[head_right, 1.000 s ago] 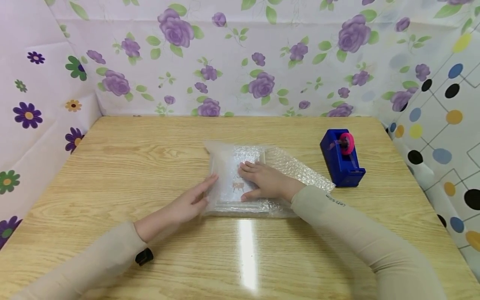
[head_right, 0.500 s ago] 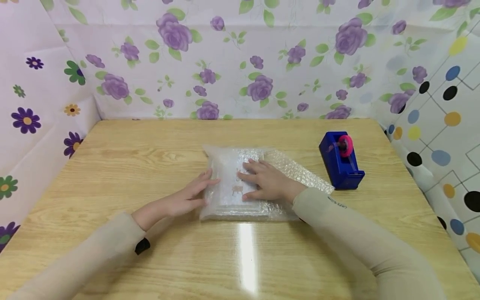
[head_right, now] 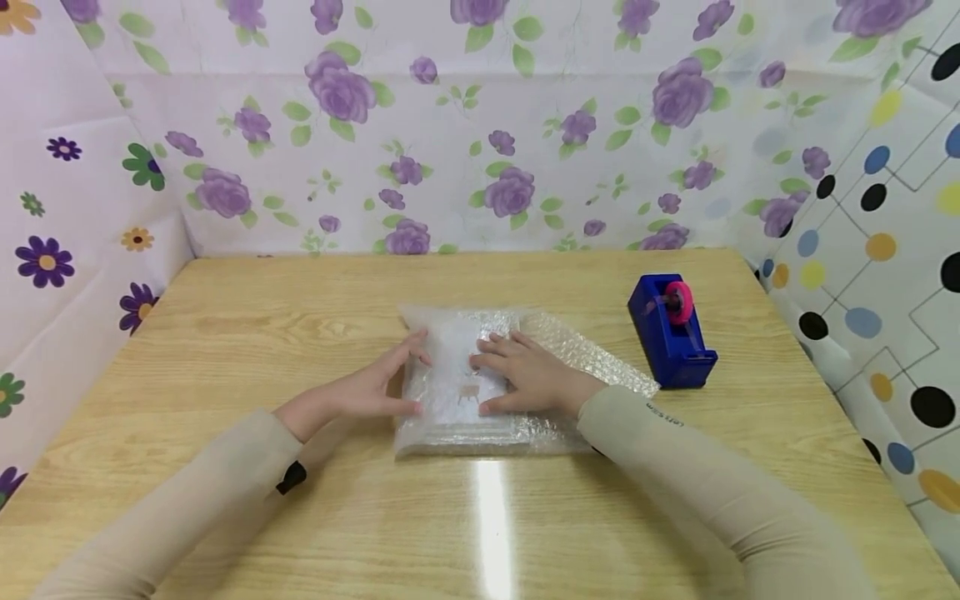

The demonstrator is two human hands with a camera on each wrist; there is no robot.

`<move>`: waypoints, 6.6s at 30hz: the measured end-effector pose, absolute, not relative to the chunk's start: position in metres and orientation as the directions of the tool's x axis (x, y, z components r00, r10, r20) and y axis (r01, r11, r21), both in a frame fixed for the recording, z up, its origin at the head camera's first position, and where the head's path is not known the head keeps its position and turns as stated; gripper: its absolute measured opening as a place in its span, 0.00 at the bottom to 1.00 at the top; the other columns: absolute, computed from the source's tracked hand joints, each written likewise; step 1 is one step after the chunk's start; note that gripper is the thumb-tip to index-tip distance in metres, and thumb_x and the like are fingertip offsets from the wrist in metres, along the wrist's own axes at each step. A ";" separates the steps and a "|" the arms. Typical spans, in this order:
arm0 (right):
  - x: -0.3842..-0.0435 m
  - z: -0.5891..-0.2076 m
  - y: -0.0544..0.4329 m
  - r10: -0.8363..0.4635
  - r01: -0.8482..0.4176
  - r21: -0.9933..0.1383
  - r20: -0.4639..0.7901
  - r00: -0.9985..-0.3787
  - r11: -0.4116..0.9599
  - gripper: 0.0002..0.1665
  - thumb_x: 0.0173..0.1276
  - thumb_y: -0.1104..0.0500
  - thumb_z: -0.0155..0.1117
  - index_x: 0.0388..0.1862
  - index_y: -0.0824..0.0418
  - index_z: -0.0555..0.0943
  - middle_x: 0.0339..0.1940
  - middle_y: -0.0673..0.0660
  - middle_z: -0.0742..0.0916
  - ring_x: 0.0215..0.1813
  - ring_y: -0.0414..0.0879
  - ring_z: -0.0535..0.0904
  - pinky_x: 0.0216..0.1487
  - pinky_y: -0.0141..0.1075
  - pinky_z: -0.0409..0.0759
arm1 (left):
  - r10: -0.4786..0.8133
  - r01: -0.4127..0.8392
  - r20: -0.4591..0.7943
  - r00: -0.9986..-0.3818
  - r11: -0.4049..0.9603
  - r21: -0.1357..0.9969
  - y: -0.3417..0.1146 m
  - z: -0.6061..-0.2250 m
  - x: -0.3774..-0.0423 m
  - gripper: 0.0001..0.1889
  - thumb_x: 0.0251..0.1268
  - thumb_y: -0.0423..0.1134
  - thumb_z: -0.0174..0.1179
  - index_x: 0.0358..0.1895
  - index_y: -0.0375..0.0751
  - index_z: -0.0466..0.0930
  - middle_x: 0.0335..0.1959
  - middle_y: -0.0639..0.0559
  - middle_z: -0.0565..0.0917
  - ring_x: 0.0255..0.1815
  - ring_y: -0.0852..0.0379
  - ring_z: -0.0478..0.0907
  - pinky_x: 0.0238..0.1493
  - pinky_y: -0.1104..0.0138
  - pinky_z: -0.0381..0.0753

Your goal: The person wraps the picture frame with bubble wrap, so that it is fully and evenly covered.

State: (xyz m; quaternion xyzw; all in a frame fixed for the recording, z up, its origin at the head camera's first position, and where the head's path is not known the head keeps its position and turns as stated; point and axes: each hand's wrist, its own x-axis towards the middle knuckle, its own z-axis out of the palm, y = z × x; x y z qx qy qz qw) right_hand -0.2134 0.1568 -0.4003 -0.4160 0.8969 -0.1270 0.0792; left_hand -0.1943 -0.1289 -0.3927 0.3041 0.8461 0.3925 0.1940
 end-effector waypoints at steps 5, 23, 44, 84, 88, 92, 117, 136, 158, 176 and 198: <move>-0.214 -0.400 0.160 -0.734 -0.674 -0.345 -0.072 -0.675 0.653 0.52 0.57 0.34 0.64 0.71 0.63 0.62 0.74 0.63 0.65 0.77 0.56 0.52 0.77 0.53 0.39 | 0.664 0.339 -0.103 -0.741 0.502 0.796 -0.127 -0.396 -0.197 0.48 0.55 0.44 0.69 0.74 0.44 0.46 0.78 0.47 0.35 0.78 0.45 0.33 0.75 0.47 0.39; -0.220 -0.403 0.168 -0.780 -0.695 -0.448 -0.011 -0.625 0.563 0.31 0.63 0.46 0.64 0.60 0.62 0.76 0.67 0.62 0.74 0.74 0.62 0.57 0.73 0.63 0.39 | 0.694 0.458 -0.149 -0.704 0.604 0.652 -0.126 -0.403 -0.207 0.50 0.52 0.56 0.67 0.76 0.57 0.47 0.78 0.53 0.38 0.77 0.50 0.25 0.75 0.45 0.37; -0.234 -0.399 0.170 -0.732 -0.615 -0.476 -0.092 -0.676 0.628 0.28 0.69 0.47 0.58 0.62 0.63 0.75 0.75 0.57 0.62 0.78 0.59 0.43 0.75 0.58 0.32 | 0.706 0.613 -0.144 -0.694 0.683 0.397 -0.119 -0.394 -0.204 0.42 0.57 0.68 0.55 0.74 0.65 0.51 0.78 0.48 0.37 0.77 0.42 0.26 0.73 0.42 0.43; -0.234 -0.397 0.166 -0.770 -0.669 -0.473 -0.033 -0.637 0.573 0.41 0.64 0.49 0.64 0.74 0.55 0.61 0.73 0.62 0.66 0.75 0.66 0.49 0.71 0.66 0.33 | 0.671 0.621 -0.204 -0.713 0.739 0.262 -0.105 -0.385 -0.203 0.41 0.54 0.72 0.53 0.72 0.64 0.59 0.78 0.45 0.43 0.77 0.39 0.31 0.74 0.43 0.35; -0.231 -0.394 0.166 -0.794 -0.711 -0.431 -0.019 -0.608 0.555 0.34 0.65 0.52 0.63 0.70 0.52 0.68 0.72 0.65 0.66 0.74 0.69 0.50 0.70 0.68 0.35 | 0.672 0.620 -0.207 -0.711 0.738 0.266 -0.104 -0.385 -0.204 0.41 0.55 0.72 0.53 0.72 0.65 0.58 0.78 0.45 0.43 0.77 0.40 0.30 0.73 0.42 0.34; -0.229 -0.392 0.166 -0.791 -0.716 -0.400 -0.038 -0.610 0.572 0.31 0.65 0.52 0.61 0.68 0.50 0.70 0.72 0.66 0.66 0.74 0.69 0.50 0.70 0.68 0.36 | 0.669 0.613 -0.216 -0.711 0.740 0.277 -0.102 -0.386 -0.205 0.41 0.55 0.72 0.53 0.72 0.65 0.58 0.78 0.46 0.42 0.77 0.41 0.29 0.73 0.42 0.33; -0.226 -0.389 0.160 -0.769 -0.685 -0.389 -0.110 -0.629 0.616 0.31 0.67 0.42 0.58 0.68 0.46 0.70 0.75 0.63 0.61 0.77 0.65 0.44 0.71 0.66 0.34 | 0.281 0.038 -0.149 -0.948 0.567 0.823 -0.133 -0.389 -0.275 0.21 0.74 0.36 0.47 0.65 0.29 0.63 0.62 0.34 0.70 0.61 0.40 0.71 0.59 0.55 0.76; -0.228 -0.392 0.158 -0.779 -0.683 -0.414 -0.120 -0.615 0.602 0.32 0.68 0.42 0.58 0.70 0.45 0.68 0.76 0.61 0.59 0.77 0.64 0.43 0.71 0.66 0.35 | 0.056 -0.108 -0.148 -0.987 0.446 0.889 -0.101 -0.401 -0.291 0.09 0.67 0.38 0.58 0.42 0.34 0.76 0.40 0.50 0.72 0.39 0.57 0.65 0.36 0.71 0.67; -0.227 -0.394 0.162 -0.773 -0.665 -0.437 -0.127 -0.621 0.606 0.32 0.67 0.43 0.59 0.69 0.46 0.68 0.76 0.63 0.58 0.77 0.65 0.41 0.72 0.64 0.33 | 0.330 0.351 0.146 -0.933 0.737 0.577 -0.102 -0.378 -0.237 0.18 0.63 0.40 0.59 0.53 0.34 0.74 0.57 0.34 0.71 0.60 0.38 0.67 0.59 0.49 0.72; -0.227 -0.389 0.162 -0.775 -0.655 -0.458 -0.131 -0.619 0.601 0.32 0.66 0.44 0.60 0.69 0.47 0.69 0.76 0.63 0.58 0.76 0.66 0.40 0.72 0.65 0.38 | 0.800 0.759 -0.017 -0.599 0.574 0.307 -0.105 -0.392 -0.202 0.25 0.70 0.54 0.50 0.67 0.52 0.69 0.74 0.47 0.59 0.75 0.41 0.52 0.73 0.41 0.44; -0.144 -0.367 0.187 -0.405 -0.432 -0.537 0.176 -0.897 0.724 0.19 0.63 0.60 0.66 0.50 0.68 0.79 0.48 0.63 0.85 0.50 0.57 0.80 0.51 0.47 0.80 | 0.759 0.723 -0.107 -0.642 0.646 0.246 -0.096 -0.386 -0.198 0.35 0.59 0.65 0.55 0.68 0.55 0.67 0.75 0.48 0.58 0.76 0.44 0.49 0.75 0.45 0.43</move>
